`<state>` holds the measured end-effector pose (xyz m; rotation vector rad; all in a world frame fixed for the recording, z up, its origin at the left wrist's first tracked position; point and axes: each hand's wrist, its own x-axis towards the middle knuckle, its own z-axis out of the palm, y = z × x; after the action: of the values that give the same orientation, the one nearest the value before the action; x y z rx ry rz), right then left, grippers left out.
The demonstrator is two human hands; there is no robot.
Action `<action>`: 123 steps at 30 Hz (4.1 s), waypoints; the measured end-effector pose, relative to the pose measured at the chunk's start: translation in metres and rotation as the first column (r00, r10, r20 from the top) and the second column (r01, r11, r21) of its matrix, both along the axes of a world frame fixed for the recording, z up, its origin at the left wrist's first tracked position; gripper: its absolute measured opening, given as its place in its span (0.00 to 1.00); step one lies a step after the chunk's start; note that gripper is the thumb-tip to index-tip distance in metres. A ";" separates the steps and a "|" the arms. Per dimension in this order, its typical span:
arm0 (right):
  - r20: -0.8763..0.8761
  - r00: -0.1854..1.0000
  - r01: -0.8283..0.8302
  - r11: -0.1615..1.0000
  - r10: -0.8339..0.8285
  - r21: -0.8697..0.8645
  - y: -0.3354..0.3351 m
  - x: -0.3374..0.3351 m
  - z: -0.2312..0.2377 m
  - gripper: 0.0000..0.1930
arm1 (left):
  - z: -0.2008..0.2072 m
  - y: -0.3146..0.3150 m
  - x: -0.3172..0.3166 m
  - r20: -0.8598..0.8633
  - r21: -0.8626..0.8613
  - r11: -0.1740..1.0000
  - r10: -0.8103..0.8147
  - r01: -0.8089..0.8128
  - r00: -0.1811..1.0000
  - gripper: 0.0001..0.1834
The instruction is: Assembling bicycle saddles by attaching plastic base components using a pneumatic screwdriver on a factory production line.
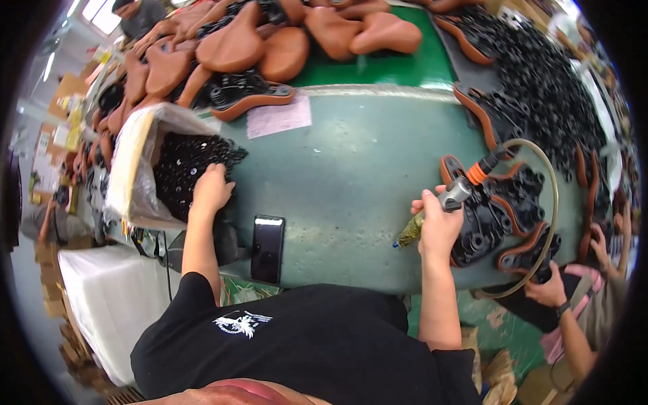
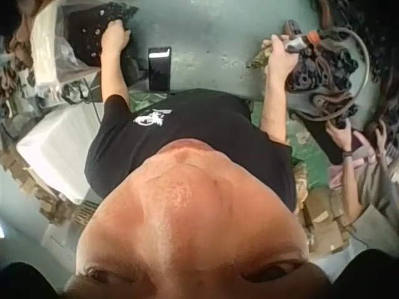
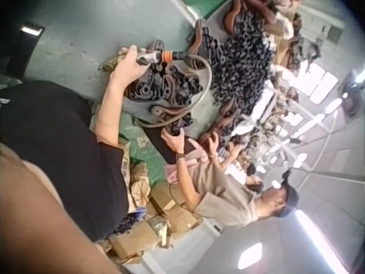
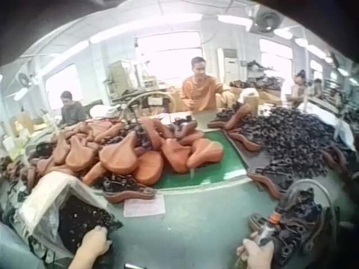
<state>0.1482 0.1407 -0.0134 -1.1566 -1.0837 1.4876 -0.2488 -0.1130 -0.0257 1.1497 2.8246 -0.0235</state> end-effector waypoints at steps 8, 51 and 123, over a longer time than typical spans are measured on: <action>-0.006 0.999 0.038 0.999 -0.038 -0.005 0.003 0.009 -0.001 0.09 | -0.031 -0.017 -0.003 -0.087 0.335 0.938 -0.061 0.086 0.994 0.08; -0.306 0.819 -0.207 0.747 0.486 0.632 -0.051 0.103 0.078 0.24 | 0.002 0.053 0.139 0.764 0.396 0.435 -0.644 -0.809 0.027 0.09; 0.116 0.807 -0.391 0.376 0.579 0.840 -0.035 -0.011 0.043 0.20 | -0.067 0.150 0.232 0.232 0.969 0.240 -0.814 -0.056 0.533 0.26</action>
<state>0.1376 0.1060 0.0296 0.0558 -1.8201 1.1584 -0.0172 0.0370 -0.0925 1.5261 1.4393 1.8006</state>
